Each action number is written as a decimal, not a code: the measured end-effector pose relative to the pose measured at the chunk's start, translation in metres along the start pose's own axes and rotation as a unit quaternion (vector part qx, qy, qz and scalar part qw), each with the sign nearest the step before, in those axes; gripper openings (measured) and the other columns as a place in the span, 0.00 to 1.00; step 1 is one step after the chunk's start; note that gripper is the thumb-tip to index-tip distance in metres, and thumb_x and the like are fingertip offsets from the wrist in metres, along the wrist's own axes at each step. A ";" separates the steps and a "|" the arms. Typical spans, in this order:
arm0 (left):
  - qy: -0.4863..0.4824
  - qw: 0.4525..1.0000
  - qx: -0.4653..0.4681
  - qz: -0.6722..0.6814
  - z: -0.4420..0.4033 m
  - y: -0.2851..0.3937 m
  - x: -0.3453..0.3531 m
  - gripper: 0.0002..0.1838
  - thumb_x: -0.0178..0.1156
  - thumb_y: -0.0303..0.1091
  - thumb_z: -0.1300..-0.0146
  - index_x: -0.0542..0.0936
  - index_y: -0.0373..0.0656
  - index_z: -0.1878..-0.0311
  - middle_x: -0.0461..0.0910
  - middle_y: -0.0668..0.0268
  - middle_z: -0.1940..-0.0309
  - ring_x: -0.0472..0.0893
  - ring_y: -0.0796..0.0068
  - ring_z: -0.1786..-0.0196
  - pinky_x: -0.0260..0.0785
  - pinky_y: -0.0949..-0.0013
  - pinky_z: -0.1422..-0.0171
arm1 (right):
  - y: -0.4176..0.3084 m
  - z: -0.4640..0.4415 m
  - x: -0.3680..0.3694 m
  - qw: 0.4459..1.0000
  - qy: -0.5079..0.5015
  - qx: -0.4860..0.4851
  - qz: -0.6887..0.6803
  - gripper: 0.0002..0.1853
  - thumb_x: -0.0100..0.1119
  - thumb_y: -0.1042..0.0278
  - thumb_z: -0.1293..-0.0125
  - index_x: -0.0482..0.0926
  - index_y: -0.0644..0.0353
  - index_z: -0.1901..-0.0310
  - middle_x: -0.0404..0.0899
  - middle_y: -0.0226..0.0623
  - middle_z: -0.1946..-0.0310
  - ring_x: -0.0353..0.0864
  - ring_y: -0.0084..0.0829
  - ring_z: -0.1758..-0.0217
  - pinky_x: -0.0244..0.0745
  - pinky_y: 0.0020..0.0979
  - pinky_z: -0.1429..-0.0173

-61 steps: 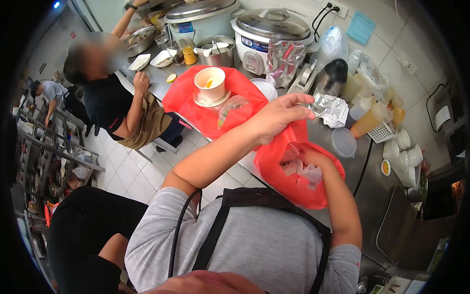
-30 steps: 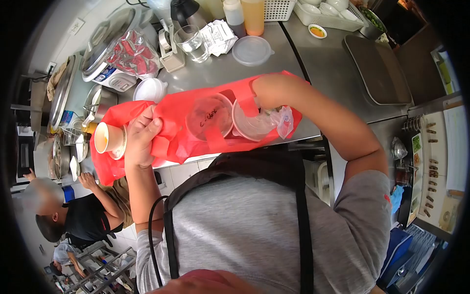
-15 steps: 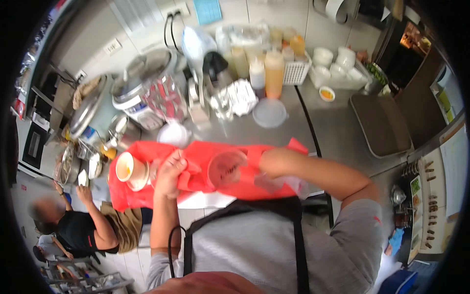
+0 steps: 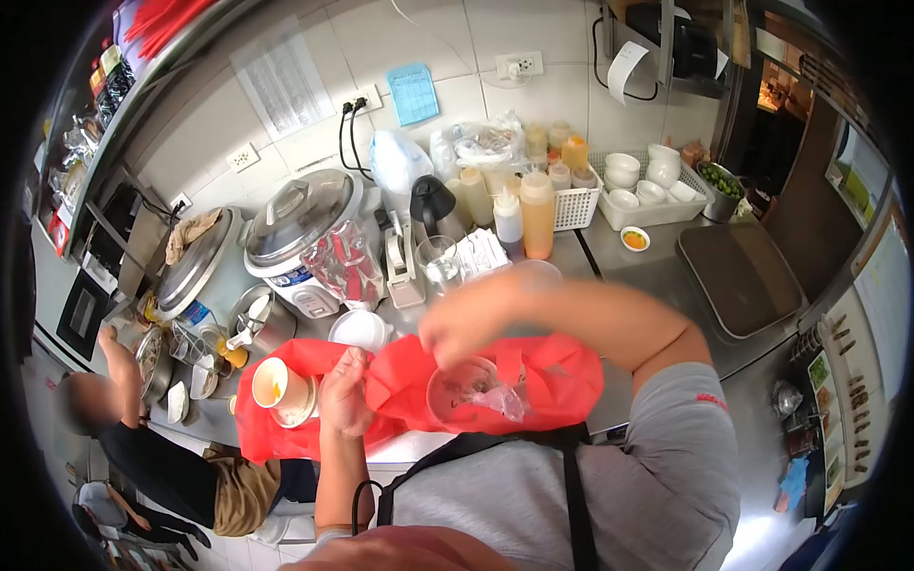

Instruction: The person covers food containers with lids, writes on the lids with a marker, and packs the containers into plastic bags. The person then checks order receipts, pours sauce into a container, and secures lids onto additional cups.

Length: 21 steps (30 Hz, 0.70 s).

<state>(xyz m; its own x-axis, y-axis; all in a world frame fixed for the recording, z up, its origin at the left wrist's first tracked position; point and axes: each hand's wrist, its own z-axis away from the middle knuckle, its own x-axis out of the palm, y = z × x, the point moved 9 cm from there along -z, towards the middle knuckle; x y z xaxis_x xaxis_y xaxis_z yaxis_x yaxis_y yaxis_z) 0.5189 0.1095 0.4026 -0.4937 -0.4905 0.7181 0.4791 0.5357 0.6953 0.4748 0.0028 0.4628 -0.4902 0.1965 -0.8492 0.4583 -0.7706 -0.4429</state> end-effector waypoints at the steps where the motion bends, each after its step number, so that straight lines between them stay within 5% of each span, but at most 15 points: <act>1: 0.000 1.000 0.000 -0.002 0.001 -0.001 -0.003 0.06 0.55 0.32 0.46 0.68 0.44 0.70 0.70 0.70 0.73 0.72 0.77 0.68 0.66 0.73 0.59 | -0.003 0.030 -0.058 0.990 0.099 0.083 -0.052 0.17 0.52 0.59 0.47 0.72 0.56 0.56 0.72 0.37 0.59 0.72 0.31 0.56 0.67 0.31 0.53; 2: -0.028 0.999 0.006 0.015 0.000 -0.003 -0.006 0.09 0.56 0.35 0.46 0.68 0.43 0.66 0.73 0.67 0.70 0.74 0.76 0.66 0.66 0.74 0.61 | 0.006 0.042 -0.109 0.978 0.195 0.031 -0.064 0.16 0.52 0.59 0.46 0.72 0.54 0.56 0.73 0.33 0.61 0.72 0.27 0.57 0.67 0.27 0.54; 5: -0.043 0.999 -0.009 0.011 0.008 -0.009 0.002 0.15 0.55 0.39 0.45 0.67 0.41 0.59 0.74 0.63 0.65 0.75 0.74 0.65 0.67 0.75 0.63 | 0.068 0.090 -0.250 0.886 0.446 0.110 -0.056 0.17 0.51 0.52 0.44 0.71 0.52 0.56 0.73 0.26 0.69 0.71 0.17 0.72 0.67 0.23 0.63; 6: -0.075 0.997 -0.017 -0.012 0.010 -0.012 0.004 0.17 0.55 0.40 0.45 0.66 0.40 0.57 0.74 0.62 0.64 0.75 0.74 0.65 0.67 0.75 0.63 | 0.072 0.111 -0.282 0.848 0.517 0.092 -0.077 0.20 0.49 0.51 0.43 0.70 0.56 0.55 0.72 0.28 0.66 0.71 0.20 0.68 0.66 0.23 0.61; 8: -0.139 0.988 -0.027 -0.056 0.015 -0.019 0.004 0.22 0.55 0.43 0.45 0.65 0.39 0.53 0.74 0.61 0.61 0.76 0.74 0.64 0.67 0.76 0.63 | 0.100 0.136 -0.338 0.733 0.635 -0.011 -0.245 0.09 0.51 0.63 0.48 0.72 0.58 0.68 0.70 0.31 0.73 0.68 0.29 0.69 0.66 0.33 0.71; 11: -0.146 0.980 -0.073 -0.113 0.024 -0.029 0.001 0.26 0.58 0.46 0.49 0.65 0.39 0.52 0.73 0.57 0.59 0.75 0.69 0.58 0.66 0.70 0.56 | 0.124 0.137 -0.380 0.643 0.676 -0.083 -0.350 0.20 0.49 0.50 0.44 0.71 0.58 0.58 0.70 0.33 0.63 0.67 0.24 0.68 0.66 0.29 0.70; 12: -0.146 0.976 -0.053 -0.152 0.025 -0.028 0.003 0.27 0.57 0.47 0.48 0.65 0.40 0.50 0.73 0.63 0.60 0.75 0.78 0.64 0.66 0.77 0.63 | 0.127 0.133 -0.389 0.620 0.681 -0.099 -0.377 0.22 0.49 0.49 0.45 0.69 0.57 0.54 0.68 0.34 0.60 0.67 0.25 0.68 0.65 0.29 0.70; 17: -0.120 0.975 -0.064 -0.174 0.027 -0.032 -0.003 0.29 0.60 0.47 0.51 0.65 0.40 0.50 0.72 0.67 0.59 0.73 0.81 0.64 0.62 0.79 0.64 | 0.133 0.107 -0.411 0.494 0.685 -0.169 -0.508 0.31 0.45 0.46 0.45 0.58 0.53 0.43 0.57 0.35 0.46 0.67 0.28 0.69 0.64 0.28 0.70; 21: -0.122 0.968 -0.050 -0.215 0.027 -0.032 -0.002 0.33 0.64 0.47 0.56 0.65 0.41 0.49 0.70 0.68 0.57 0.70 0.79 0.59 0.61 0.77 0.58 | 0.129 0.095 -0.432 0.484 0.659 -0.298 -0.492 0.29 0.47 0.48 0.44 0.59 0.55 0.44 0.63 0.32 0.54 0.68 0.25 0.68 0.64 0.27 0.71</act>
<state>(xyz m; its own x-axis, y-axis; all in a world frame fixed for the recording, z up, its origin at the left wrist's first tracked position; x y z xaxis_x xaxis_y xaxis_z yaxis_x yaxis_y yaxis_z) 0.4849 0.1118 0.3777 -0.8137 -0.4700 0.3421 0.2530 0.2434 0.9363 0.6753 -0.2389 0.7997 0.0309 0.8096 0.5862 0.8084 0.3247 -0.4911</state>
